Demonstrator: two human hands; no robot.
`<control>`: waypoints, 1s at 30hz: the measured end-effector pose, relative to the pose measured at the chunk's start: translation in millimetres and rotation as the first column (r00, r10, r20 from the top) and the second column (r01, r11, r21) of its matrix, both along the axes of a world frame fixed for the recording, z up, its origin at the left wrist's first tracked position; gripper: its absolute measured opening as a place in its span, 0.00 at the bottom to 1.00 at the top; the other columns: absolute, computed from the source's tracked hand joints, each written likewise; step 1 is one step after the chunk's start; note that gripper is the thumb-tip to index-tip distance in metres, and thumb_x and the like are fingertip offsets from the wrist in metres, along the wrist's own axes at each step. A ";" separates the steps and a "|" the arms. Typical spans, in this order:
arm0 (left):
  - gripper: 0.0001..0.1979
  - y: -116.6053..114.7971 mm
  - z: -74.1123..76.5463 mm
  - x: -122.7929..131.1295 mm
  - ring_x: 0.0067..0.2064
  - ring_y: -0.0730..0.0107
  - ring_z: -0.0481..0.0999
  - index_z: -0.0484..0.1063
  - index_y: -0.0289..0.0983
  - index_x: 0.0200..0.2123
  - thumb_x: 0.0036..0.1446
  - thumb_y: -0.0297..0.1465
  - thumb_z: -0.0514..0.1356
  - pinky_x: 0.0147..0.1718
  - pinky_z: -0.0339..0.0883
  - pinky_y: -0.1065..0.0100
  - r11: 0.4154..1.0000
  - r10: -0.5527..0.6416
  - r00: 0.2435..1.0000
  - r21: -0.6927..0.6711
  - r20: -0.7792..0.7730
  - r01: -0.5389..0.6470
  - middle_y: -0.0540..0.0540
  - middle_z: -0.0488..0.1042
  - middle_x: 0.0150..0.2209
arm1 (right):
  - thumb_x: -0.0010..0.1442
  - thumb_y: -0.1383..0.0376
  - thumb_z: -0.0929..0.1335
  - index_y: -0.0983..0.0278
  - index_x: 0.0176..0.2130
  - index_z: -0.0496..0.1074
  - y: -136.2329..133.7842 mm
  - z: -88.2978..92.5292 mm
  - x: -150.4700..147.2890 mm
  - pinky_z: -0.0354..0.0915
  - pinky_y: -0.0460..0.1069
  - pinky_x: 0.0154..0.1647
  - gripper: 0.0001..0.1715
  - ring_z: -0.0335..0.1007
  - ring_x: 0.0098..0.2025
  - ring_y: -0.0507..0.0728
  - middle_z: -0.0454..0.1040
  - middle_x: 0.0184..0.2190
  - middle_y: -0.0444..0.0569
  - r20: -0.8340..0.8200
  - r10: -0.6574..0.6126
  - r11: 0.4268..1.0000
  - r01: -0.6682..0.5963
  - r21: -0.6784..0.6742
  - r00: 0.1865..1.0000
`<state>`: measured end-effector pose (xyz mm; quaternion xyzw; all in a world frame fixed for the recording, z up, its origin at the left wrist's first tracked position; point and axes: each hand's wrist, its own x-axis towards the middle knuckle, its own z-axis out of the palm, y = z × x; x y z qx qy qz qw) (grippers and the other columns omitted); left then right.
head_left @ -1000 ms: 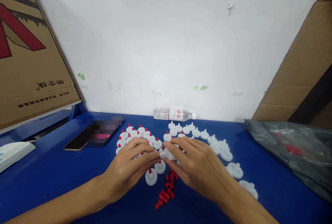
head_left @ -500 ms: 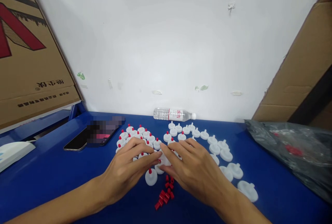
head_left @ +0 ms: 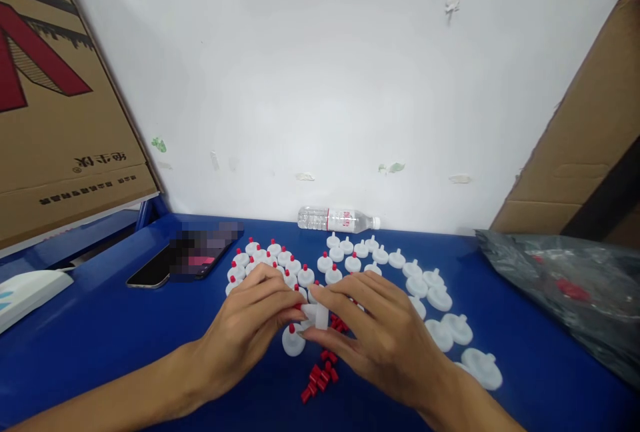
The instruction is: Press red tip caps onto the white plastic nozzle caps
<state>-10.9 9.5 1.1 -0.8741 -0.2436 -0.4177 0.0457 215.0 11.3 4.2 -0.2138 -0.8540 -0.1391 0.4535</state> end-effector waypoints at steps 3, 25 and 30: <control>0.06 -3.6 0.4 1.6 0.36 0.67 0.71 0.73 0.36 0.45 0.74 0.28 0.55 0.37 0.68 0.66 0.998 -0.012 1.000 -0.064 0.025 0.013 0.46 0.77 0.34 | 0.71 0.57 0.68 0.69 0.48 0.76 -1.9 -0.5 -1.5 0.70 0.51 0.40 0.17 0.76 0.35 0.56 0.80 0.34 0.50 -0.010 0.007 1.000 -0.007 0.010 1.000; 0.07 -4.2 6.3 -3.7 0.40 0.63 0.68 0.71 0.35 0.39 0.64 0.19 0.57 0.43 0.69 0.60 0.981 -0.160 0.972 -0.134 -0.172 0.138 0.44 0.72 0.34 | 0.72 0.69 0.63 0.70 0.51 0.73 6.1 20.5 20.2 0.65 0.54 0.40 0.12 0.76 0.36 0.57 0.81 0.37 0.52 0.032 -0.110 0.994 0.110 0.029 0.993; 0.06 -4.4 4.2 -2.7 0.47 0.60 0.68 0.72 0.35 0.38 0.66 0.21 0.57 0.49 0.69 0.59 0.968 -0.161 0.950 -0.230 -0.267 0.100 0.42 0.73 0.41 | 0.70 0.72 0.65 0.68 0.48 0.74 9.9 22.0 24.4 0.64 0.53 0.41 0.09 0.75 0.34 0.55 0.80 0.34 0.49 0.013 -0.162 0.986 0.162 0.051 0.987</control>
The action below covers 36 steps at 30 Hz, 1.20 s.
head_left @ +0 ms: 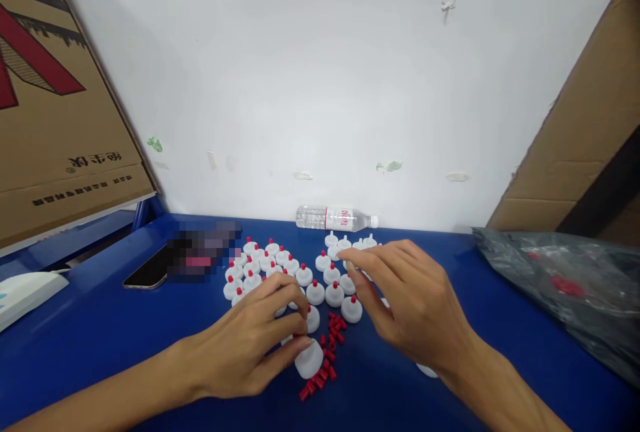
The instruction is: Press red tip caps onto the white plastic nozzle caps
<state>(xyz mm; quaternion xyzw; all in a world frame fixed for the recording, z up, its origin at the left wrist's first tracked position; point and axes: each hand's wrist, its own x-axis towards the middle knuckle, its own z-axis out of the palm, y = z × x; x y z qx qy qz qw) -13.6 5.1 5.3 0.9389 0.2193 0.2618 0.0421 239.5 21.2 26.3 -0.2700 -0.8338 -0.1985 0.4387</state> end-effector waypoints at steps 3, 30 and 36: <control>0.04 1.7 -1.7 0.7 0.48 0.59 0.68 0.72 0.35 0.38 0.67 0.23 0.59 0.49 0.69 0.58 0.999 0.019 0.999 0.028 -0.044 -0.018 0.42 0.73 0.42 | 0.70 0.73 0.66 0.68 0.47 0.74 0.2 0.1 -1.0 0.64 0.53 0.40 0.09 0.74 0.33 0.55 0.79 0.33 0.49 0.005 0.006 1.000 -0.006 0.003 1.000; 0.09 6.2 -4.0 0.3 0.51 0.54 0.68 0.73 0.36 0.48 0.68 0.24 0.56 0.49 0.68 0.53 0.981 0.143 0.984 0.144 -0.110 -0.127 0.40 0.73 0.46 | 0.66 0.61 0.71 0.54 0.46 0.78 16.0 9.9 36.0 0.57 0.49 0.27 0.08 0.77 0.31 0.59 0.82 0.30 0.44 0.499 -0.227 0.572 0.529 -0.626 0.836; 0.08 -2.1 -3.2 2.7 0.55 0.54 0.67 0.74 0.37 0.47 0.69 0.23 0.58 0.51 0.68 0.58 0.981 0.074 0.987 0.191 -0.140 -0.047 0.41 0.72 0.50 | 0.56 0.64 0.76 0.52 0.50 0.79 19.4 -0.1 43.6 0.63 0.50 0.31 0.20 0.79 0.36 0.61 0.82 0.44 0.46 0.537 -0.132 0.404 0.540 -0.738 0.833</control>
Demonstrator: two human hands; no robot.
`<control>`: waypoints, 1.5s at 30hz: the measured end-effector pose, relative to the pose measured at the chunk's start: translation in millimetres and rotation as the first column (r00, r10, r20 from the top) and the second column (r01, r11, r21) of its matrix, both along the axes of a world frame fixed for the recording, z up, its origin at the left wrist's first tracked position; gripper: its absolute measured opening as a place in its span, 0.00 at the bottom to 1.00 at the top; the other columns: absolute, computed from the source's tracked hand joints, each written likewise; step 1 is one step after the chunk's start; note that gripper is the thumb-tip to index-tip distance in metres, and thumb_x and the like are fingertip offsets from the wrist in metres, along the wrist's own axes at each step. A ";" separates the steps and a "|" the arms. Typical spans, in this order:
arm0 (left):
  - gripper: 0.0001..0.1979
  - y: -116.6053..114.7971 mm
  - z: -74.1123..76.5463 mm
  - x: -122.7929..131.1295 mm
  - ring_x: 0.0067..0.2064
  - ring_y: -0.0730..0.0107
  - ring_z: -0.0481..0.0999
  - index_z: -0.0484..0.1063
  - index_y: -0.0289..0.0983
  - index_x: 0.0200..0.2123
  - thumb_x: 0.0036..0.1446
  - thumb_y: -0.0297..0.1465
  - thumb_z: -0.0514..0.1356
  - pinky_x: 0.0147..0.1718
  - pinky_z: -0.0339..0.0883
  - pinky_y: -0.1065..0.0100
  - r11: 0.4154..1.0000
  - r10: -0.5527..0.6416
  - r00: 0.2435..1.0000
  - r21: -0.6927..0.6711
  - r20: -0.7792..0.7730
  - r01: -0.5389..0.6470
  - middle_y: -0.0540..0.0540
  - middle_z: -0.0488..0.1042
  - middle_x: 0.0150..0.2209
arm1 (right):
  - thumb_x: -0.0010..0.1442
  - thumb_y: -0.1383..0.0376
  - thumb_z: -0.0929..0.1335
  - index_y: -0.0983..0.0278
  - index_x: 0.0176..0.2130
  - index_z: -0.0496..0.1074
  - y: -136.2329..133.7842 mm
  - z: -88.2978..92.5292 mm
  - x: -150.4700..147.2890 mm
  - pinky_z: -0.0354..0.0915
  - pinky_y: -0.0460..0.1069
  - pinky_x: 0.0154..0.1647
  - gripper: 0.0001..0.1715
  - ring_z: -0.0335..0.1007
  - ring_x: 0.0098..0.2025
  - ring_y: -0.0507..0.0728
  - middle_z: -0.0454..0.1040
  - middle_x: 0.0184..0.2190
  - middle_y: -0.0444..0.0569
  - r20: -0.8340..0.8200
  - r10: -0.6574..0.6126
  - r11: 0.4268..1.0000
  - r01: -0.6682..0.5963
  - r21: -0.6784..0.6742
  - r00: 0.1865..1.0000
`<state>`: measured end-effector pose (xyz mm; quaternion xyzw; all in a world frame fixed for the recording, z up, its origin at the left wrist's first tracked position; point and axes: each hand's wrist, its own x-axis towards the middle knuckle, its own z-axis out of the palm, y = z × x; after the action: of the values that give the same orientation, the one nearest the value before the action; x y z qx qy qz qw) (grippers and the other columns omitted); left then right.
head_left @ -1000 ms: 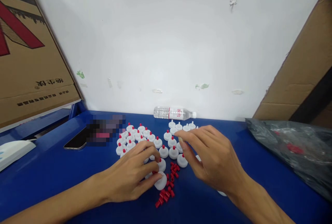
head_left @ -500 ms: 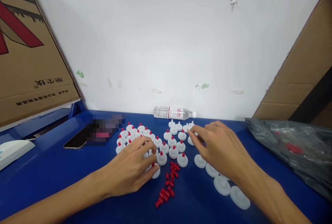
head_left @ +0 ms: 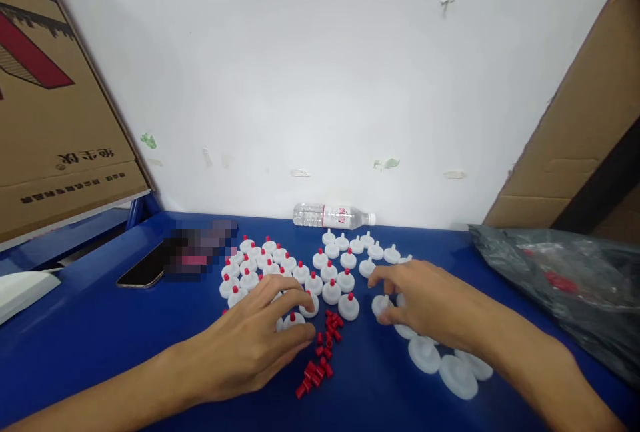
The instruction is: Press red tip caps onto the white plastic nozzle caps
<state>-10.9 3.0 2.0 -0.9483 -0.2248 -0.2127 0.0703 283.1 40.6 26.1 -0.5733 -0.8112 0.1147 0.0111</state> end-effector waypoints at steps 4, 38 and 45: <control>0.10 1.1 -2.5 1.5 0.59 0.53 0.64 0.75 0.40 0.50 0.71 0.25 0.57 0.54 0.68 0.58 1.000 -0.028 0.999 -0.014 -0.038 0.028 0.41 0.71 0.54 | 0.57 0.64 0.74 0.54 0.50 0.79 3.6 -4.3 -1.6 0.60 0.49 0.29 0.19 0.79 0.36 0.61 0.82 0.42 0.48 0.034 -0.012 0.998 0.014 -0.066 0.999; 0.07 3.8 -5.5 1.2 0.56 0.57 0.69 0.72 0.37 0.46 0.69 0.22 0.57 0.57 0.66 0.55 0.981 -0.048 0.998 -0.184 0.048 0.056 0.42 0.75 0.47 | 0.71 0.61 0.63 0.61 0.57 0.66 -9.3 5.3 -14.1 0.59 0.51 0.28 0.16 0.78 0.31 0.63 0.80 0.31 0.49 0.065 0.061 0.939 -0.079 0.335 0.996; 0.11 5.5 6.4 -0.5 0.54 0.56 0.69 0.73 0.37 0.44 0.64 0.19 0.55 0.54 0.68 0.53 0.986 -0.019 0.998 -0.166 0.067 0.030 0.40 0.74 0.48 | 0.72 0.62 0.61 0.61 0.56 0.66 -9.3 5.3 -14.8 0.62 0.53 0.31 0.16 0.80 0.37 0.66 0.81 0.36 0.52 0.065 0.086 0.940 -0.103 0.325 0.994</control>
<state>-11.4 8.5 8.5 -0.9461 -0.2321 -0.2250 -0.0197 268.2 31.3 31.4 -0.5266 -0.8456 -0.0354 0.0805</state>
